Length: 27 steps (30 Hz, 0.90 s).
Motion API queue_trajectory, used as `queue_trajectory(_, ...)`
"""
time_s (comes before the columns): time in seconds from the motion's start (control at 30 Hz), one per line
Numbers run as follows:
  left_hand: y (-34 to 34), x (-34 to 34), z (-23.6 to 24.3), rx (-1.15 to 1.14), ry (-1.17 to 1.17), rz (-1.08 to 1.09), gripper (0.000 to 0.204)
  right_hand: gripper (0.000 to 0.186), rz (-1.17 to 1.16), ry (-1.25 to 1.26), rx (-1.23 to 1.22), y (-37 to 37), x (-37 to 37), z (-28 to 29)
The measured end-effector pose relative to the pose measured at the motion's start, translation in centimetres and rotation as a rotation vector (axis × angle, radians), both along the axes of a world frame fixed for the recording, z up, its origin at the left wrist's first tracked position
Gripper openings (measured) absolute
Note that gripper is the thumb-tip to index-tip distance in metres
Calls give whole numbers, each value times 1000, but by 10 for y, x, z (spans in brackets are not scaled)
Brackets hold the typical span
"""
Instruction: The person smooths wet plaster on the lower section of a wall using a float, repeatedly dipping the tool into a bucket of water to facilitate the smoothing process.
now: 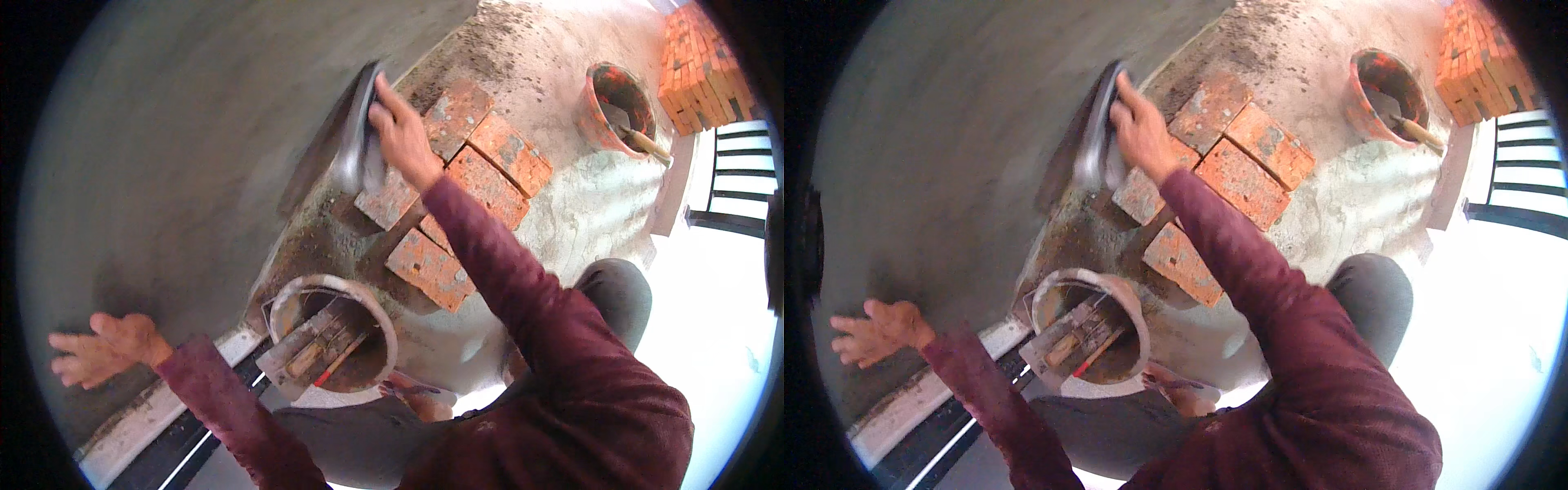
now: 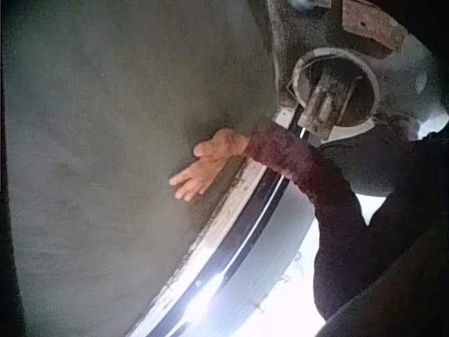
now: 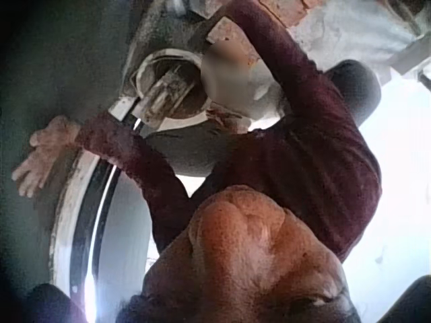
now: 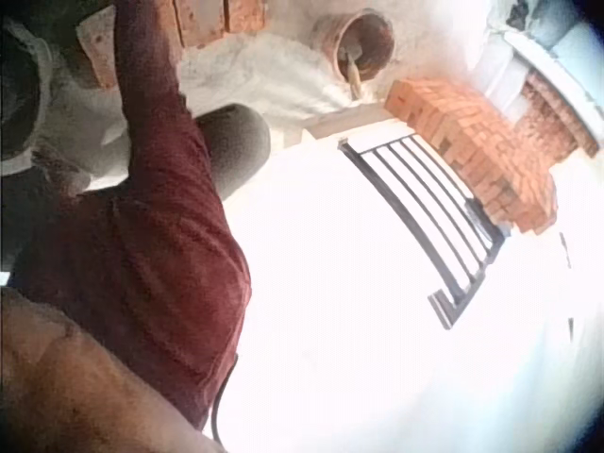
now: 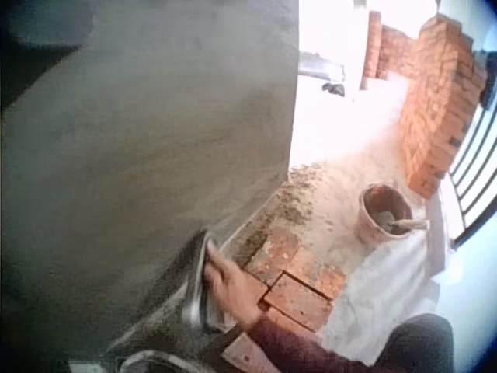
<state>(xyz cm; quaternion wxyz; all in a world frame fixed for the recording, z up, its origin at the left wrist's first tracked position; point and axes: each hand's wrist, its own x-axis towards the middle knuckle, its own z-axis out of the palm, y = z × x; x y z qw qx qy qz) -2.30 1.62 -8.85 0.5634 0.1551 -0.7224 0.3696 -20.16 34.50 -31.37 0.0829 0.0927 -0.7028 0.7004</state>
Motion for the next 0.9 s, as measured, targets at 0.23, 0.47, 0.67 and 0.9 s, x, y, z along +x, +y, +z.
queue_trajectory(0.23, -70, 36, -37, -59, -106, -103, 42, 56, 871, -222, 182, 8, 83, 123)
queue_trajectory(0.47, -38, 13, -21, -46, 22, -261, 22, 51, 1558, -413, 558, -52, 94, 113)
queue_trajectory(0.67, 1, 17, 11, 149, 81, -630, 49, 60, 1670, -308, 882, -141, 128, 98)
queue_trajectory(0.9, -14, 29, 11, 270, 39, -810, 66, 53, 1783, -538, 617, -188, 147, 88)
